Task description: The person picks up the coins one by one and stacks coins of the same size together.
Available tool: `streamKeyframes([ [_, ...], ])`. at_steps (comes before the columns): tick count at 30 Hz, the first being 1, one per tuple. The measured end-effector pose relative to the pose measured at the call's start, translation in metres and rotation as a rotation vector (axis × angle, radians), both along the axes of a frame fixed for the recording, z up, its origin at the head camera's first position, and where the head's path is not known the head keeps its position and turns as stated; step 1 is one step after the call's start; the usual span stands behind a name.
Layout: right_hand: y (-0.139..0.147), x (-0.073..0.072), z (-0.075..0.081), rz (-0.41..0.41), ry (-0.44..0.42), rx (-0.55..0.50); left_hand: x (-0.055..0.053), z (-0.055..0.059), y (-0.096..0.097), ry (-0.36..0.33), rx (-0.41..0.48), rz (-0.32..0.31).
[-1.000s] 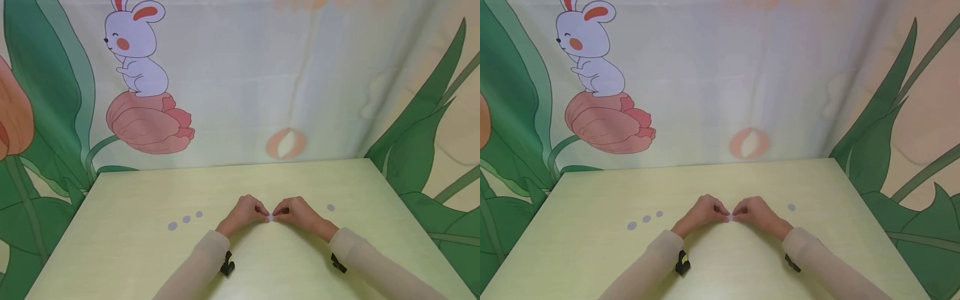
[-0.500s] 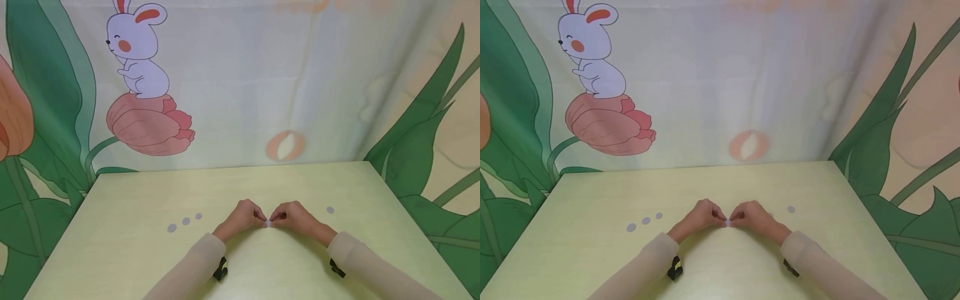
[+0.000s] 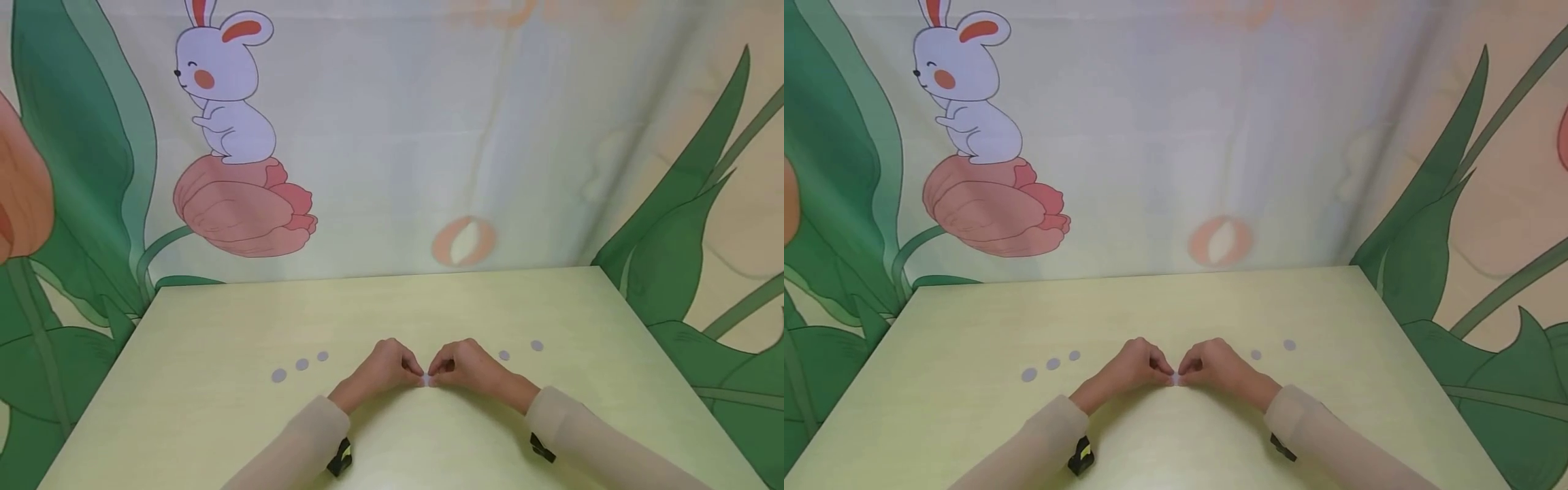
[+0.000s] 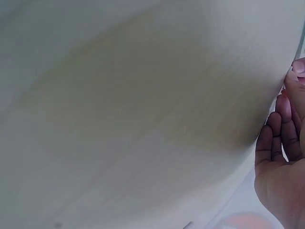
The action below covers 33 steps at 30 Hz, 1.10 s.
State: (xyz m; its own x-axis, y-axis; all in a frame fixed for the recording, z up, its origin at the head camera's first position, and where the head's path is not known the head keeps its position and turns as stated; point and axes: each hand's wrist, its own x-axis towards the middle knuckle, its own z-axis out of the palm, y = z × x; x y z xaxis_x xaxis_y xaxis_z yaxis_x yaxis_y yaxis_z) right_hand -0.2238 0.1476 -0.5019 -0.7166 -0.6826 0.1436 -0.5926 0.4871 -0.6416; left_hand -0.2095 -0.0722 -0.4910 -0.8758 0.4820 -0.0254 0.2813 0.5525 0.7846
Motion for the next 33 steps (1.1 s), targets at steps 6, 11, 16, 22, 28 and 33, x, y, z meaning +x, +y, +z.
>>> streamKeyframes([
  [6,-0.004,0.002,-0.001,-0.003,-0.004,0.016,0.003,-0.003,-0.003,0.005,-0.005,-0.014],
  [11,-0.009,0.001,-0.003,0.000,-0.001,0.022,0.004,0.000,-0.006,0.020,-0.030,-0.012],
  [16,-0.018,-0.003,-0.003,-0.013,-0.002,0.039,0.003,0.003,-0.013,0.036,-0.048,0.009],
  [22,-0.030,-0.008,0.000,-0.013,0.008,0.049,0.000,0.002,-0.023,0.081,-0.055,0.023],
  [28,-0.043,-0.013,0.004,-0.021,-0.017,0.057,-0.002,0.001,-0.032,0.143,-0.065,0.028],
  [33,-0.045,-0.015,0.004,-0.021,-0.021,0.065,-0.003,0.000,-0.036,0.130,-0.039,0.044],
])
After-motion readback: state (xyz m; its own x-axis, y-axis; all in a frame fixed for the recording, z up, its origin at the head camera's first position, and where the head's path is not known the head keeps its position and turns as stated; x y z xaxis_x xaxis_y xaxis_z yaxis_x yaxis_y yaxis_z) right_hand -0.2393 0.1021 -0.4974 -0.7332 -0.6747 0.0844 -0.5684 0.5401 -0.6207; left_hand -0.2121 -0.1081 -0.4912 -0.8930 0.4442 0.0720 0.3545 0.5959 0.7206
